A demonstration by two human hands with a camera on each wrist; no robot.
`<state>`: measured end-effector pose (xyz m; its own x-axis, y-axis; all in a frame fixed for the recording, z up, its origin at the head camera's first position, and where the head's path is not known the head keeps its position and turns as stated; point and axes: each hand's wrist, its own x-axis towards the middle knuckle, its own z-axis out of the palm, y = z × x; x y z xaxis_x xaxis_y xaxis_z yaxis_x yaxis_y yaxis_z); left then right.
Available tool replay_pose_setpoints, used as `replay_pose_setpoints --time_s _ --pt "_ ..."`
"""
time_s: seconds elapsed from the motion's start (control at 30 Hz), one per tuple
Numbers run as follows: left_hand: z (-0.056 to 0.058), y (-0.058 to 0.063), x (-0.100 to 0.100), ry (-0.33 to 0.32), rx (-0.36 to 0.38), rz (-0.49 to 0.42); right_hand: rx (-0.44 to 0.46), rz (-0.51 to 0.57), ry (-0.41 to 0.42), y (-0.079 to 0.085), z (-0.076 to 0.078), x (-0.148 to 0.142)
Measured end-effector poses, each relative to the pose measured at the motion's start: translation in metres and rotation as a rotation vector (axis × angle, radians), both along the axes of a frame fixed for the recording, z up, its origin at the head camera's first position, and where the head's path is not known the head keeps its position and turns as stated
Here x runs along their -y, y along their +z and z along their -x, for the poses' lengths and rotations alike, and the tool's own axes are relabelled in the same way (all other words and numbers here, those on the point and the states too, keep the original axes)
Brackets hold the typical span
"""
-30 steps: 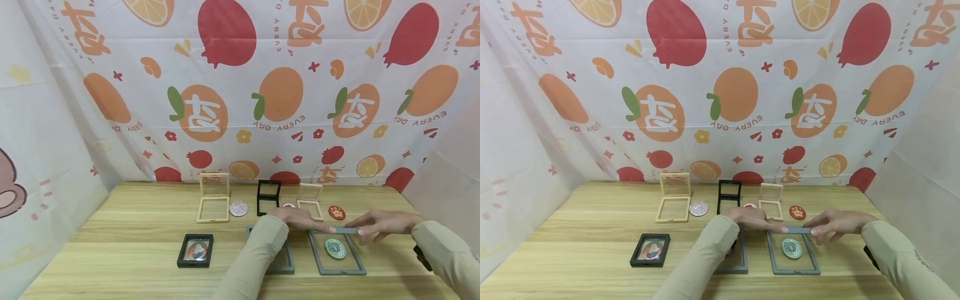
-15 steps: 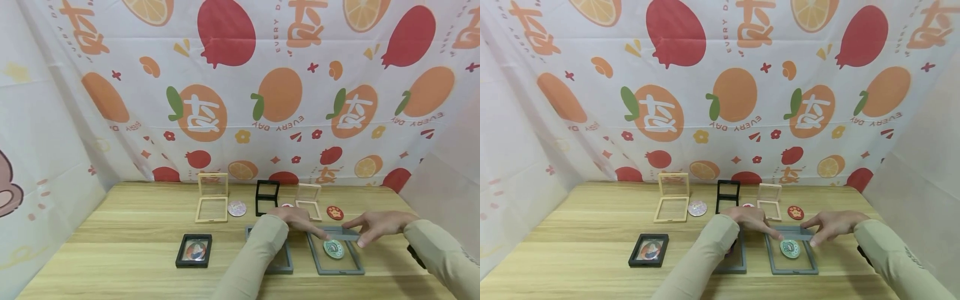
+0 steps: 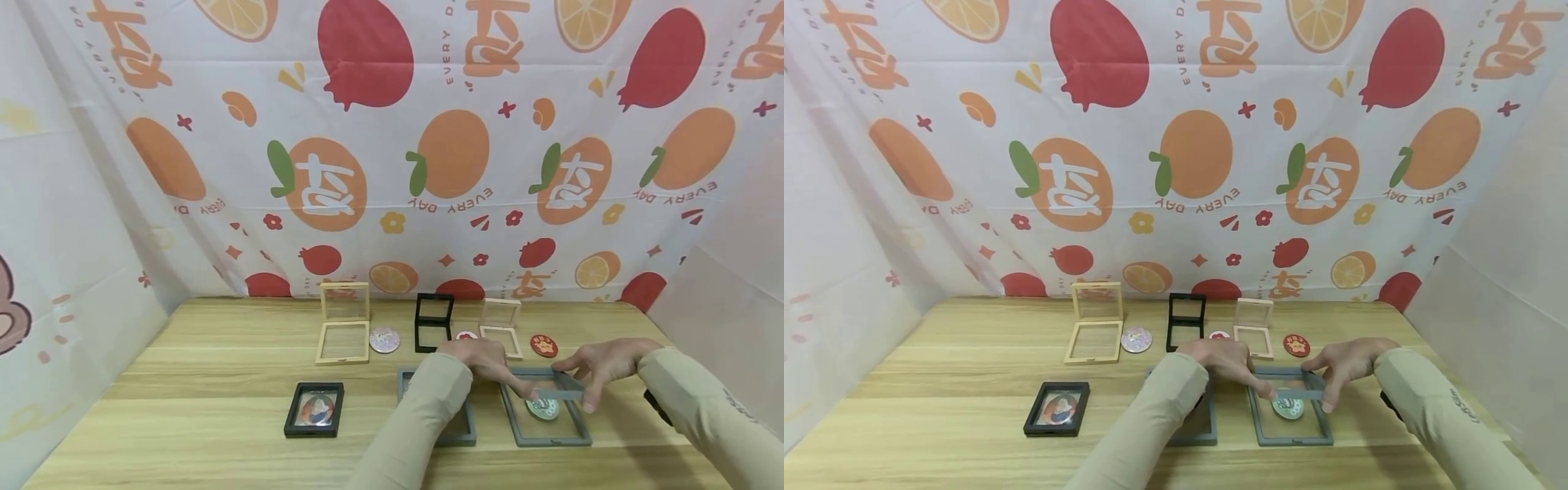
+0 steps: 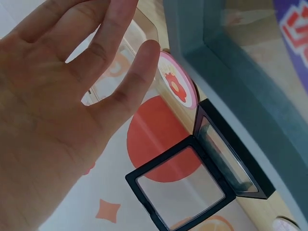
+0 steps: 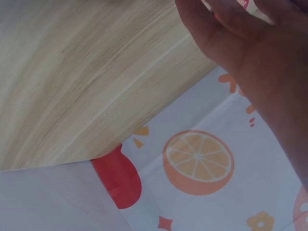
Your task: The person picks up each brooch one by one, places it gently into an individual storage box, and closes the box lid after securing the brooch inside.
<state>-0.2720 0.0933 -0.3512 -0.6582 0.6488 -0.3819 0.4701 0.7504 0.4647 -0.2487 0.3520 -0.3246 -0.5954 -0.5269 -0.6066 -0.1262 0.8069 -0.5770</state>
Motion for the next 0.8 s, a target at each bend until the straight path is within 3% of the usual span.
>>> replay_pose_setpoints --time_s 0.37,0.63,0.8 --pt "-0.004 -0.001 -0.004 0.017 0.011 0.008 -0.048 -0.059 -0.098 -0.002 -0.008 0.003" --pt "-0.009 -0.003 -0.003 0.046 -0.045 0.011 -0.066 -0.042 -0.107 -0.006 -0.011 0.006" --pt "-0.012 -0.005 -0.005 0.022 -0.062 0.019 -0.108 -0.065 -0.087 -0.009 -0.014 0.005"
